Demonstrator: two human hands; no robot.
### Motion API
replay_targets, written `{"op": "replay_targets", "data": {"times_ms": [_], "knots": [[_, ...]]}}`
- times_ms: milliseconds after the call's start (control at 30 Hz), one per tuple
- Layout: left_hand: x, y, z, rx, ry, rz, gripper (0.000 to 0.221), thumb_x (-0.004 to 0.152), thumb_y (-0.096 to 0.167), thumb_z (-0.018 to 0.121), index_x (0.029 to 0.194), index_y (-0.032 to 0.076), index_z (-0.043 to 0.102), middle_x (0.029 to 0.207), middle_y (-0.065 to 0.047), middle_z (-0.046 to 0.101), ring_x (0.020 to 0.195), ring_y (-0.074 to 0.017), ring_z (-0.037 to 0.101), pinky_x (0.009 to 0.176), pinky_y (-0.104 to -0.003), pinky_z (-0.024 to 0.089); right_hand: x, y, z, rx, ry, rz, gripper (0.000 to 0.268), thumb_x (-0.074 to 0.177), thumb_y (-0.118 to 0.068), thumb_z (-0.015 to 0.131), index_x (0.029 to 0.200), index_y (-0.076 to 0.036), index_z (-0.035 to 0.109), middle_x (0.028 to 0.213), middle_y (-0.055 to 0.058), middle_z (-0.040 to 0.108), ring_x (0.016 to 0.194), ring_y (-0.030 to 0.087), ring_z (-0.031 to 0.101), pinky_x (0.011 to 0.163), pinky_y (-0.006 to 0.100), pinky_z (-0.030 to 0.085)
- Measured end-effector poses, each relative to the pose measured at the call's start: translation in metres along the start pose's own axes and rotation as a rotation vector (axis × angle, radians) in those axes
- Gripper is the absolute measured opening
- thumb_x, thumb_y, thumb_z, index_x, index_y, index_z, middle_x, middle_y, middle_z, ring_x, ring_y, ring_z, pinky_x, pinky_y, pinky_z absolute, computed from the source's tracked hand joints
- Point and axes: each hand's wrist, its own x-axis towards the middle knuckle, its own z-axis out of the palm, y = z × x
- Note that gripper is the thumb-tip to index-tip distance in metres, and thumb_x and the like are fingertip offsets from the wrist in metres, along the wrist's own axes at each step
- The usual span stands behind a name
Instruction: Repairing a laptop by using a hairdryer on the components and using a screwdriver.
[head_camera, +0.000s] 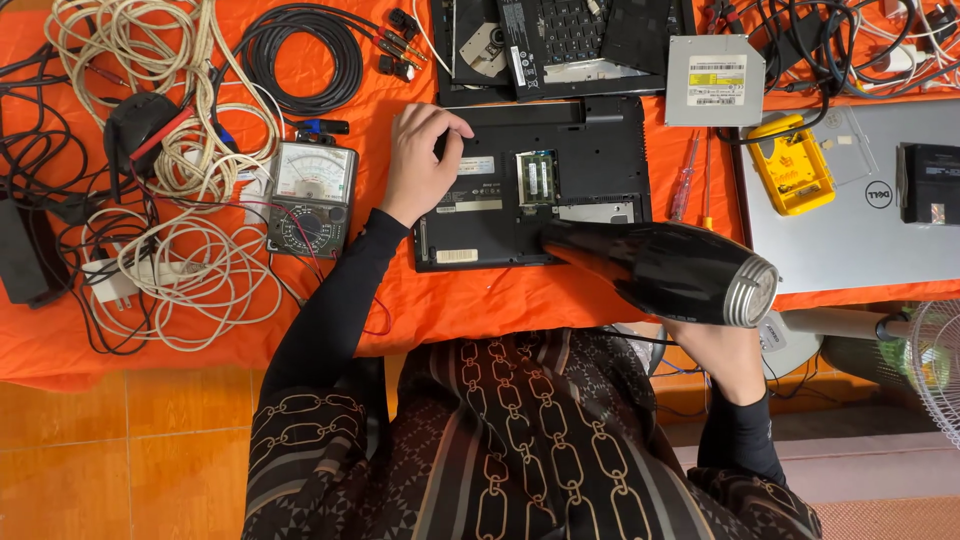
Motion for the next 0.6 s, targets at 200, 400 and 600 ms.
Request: {"op": "replay_targets", "data": {"times_ms": [200,400,600], "knots": [[0.001,0.002,-0.001,-0.008,0.005,0.006,0.009,0.096,0.002,0.063,0.093,0.009,0.068,0.096,-0.004,0.062,0.103,-0.026,0.056,0.097,-0.039,0.04,-0.002,0.008,0.002,0.007,0.018,-0.037,0.037,0.076,-0.003,0.078,0.113,-0.002,0.071,0.106,0.01,0.075,0.091,0.022,0.071,0.08,0.035,0.056],[0.001,0.002,-0.002,-0.012,-0.001,0.012,0.009,0.096,0.001,0.064,0.093,0.009,0.068,0.096,-0.004,0.062,0.102,-0.0265,0.056,0.097,-0.039,0.041,-0.003,0.009,0.0,0.048,0.008,0.001,0.038,0.079,-0.001,0.074,0.116,-0.002,0.071,0.109,0.01,0.075,0.094,0.02,0.072,0.082,0.034,0.057],[0.0,-0.005,0.0,-0.015,-0.011,0.011,0.01,0.096,0.0,0.065,0.094,0.009,0.068,0.097,-0.005,0.062,0.103,-0.0272,0.056,0.096,-0.039,0.042,-0.003,-0.009,-0.011,0.074,0.014,-0.018,0.039,0.083,-0.006,0.077,0.121,-0.001,0.068,0.116,0.011,0.074,0.101,0.022,0.071,0.088,0.034,0.056]]}}
